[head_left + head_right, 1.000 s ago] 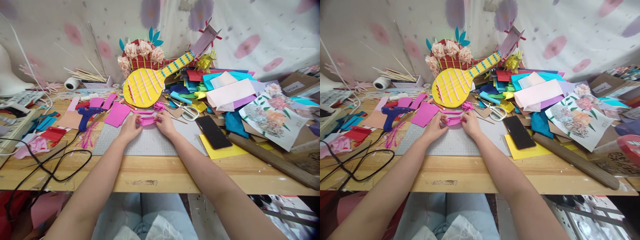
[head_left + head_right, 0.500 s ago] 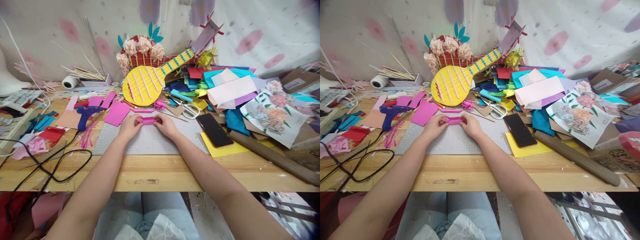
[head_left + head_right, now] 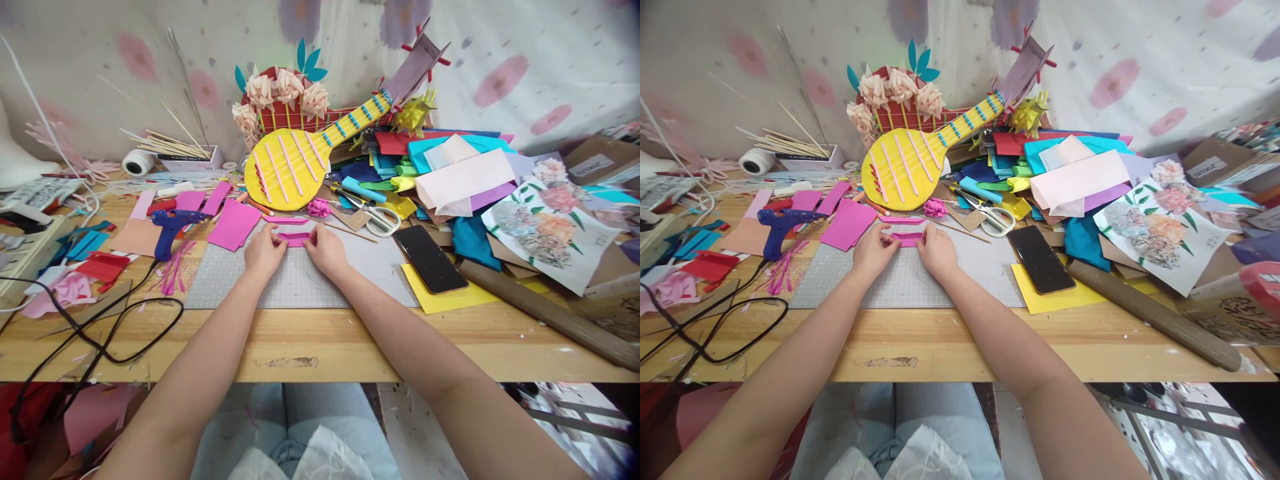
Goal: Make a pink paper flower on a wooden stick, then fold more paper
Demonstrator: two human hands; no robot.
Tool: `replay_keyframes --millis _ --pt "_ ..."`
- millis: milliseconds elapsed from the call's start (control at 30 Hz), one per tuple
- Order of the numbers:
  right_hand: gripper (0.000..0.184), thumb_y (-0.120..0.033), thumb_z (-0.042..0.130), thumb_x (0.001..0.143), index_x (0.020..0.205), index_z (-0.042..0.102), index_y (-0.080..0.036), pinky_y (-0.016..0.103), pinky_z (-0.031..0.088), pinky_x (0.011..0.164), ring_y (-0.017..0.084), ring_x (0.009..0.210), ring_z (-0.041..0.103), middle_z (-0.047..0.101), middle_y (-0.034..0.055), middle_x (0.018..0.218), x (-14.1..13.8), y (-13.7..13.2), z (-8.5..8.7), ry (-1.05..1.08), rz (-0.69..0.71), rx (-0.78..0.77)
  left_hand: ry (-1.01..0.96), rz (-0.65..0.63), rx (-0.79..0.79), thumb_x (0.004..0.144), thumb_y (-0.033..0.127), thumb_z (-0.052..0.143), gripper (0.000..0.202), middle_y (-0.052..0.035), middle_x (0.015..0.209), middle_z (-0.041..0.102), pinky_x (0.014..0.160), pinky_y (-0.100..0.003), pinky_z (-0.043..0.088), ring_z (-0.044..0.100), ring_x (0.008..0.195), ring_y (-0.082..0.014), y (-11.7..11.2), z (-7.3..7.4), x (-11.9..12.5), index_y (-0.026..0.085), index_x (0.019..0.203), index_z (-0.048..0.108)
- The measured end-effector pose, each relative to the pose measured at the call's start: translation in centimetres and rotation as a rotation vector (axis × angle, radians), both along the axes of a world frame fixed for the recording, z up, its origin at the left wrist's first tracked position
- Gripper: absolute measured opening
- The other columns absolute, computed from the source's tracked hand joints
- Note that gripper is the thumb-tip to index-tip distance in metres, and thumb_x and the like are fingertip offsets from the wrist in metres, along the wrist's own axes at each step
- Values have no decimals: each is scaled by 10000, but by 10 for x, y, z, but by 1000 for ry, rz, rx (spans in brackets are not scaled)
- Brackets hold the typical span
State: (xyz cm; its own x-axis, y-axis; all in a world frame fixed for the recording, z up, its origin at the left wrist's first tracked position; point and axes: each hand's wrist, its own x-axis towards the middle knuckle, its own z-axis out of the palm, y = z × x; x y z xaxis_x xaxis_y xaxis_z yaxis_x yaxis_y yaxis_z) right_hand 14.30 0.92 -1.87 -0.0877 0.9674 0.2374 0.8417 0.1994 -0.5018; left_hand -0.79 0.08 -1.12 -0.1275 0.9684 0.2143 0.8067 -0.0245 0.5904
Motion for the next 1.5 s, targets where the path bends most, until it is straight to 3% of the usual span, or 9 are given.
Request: replay_keyframes --millis 400,567,667,900,1267,1500 --pt "116 -249 448 832 884 515 -169 282 363 684 185 779 538 618 56 819 -2 -3 0 -125 -10 37 122 27 62 738 247 587 383 -20 784 645 760 -328 386 548 915 -217 -3 0 5 213 1102 474" --pt "188 -237 393 862 972 540 -198 292 362 692 200 847 530 608 68 919 -4 -5 1 -251 31 81 206 -30 62 773 228 521 126 -51 837 601 771 -343 395 483 943 -236 -4 2 8 230 865 608" --pt "228 -238 360 879 985 559 -207 296 363 697 208 875 525 596 75 950 -6 -7 3 -325 47 77 256 -53 103 768 201 502 170 -80 904 553 830 -363 385 436 988 -252 -3 2 9 233 784 669" --pt "315 -345 338 891 1071 547 -193 324 361 769 227 950 492 559 112 1036 -12 -12 8 -422 35 25 268 -12 134 712 378 600 191 -90 898 512 889 -382 363 409 987 -264 -2 1 14 221 779 686" --pt "270 -117 393 806 1031 529 -179 344 395 719 248 923 509 553 127 1018 -3 -10 8 -247 -13 47 125 11 38 745 240 557 181 -69 902 515 914 -409 352 427 975 -255 1 -2 2 312 778 720" --pt "290 -102 410 759 1013 521 -184 324 408 695 233 904 523 556 111 1023 0 -10 9 -192 -40 34 35 -25 -2 730 154 527 224 -41 917 573 928 -393 347 468 972 -220 1 -3 -6 289 748 705"
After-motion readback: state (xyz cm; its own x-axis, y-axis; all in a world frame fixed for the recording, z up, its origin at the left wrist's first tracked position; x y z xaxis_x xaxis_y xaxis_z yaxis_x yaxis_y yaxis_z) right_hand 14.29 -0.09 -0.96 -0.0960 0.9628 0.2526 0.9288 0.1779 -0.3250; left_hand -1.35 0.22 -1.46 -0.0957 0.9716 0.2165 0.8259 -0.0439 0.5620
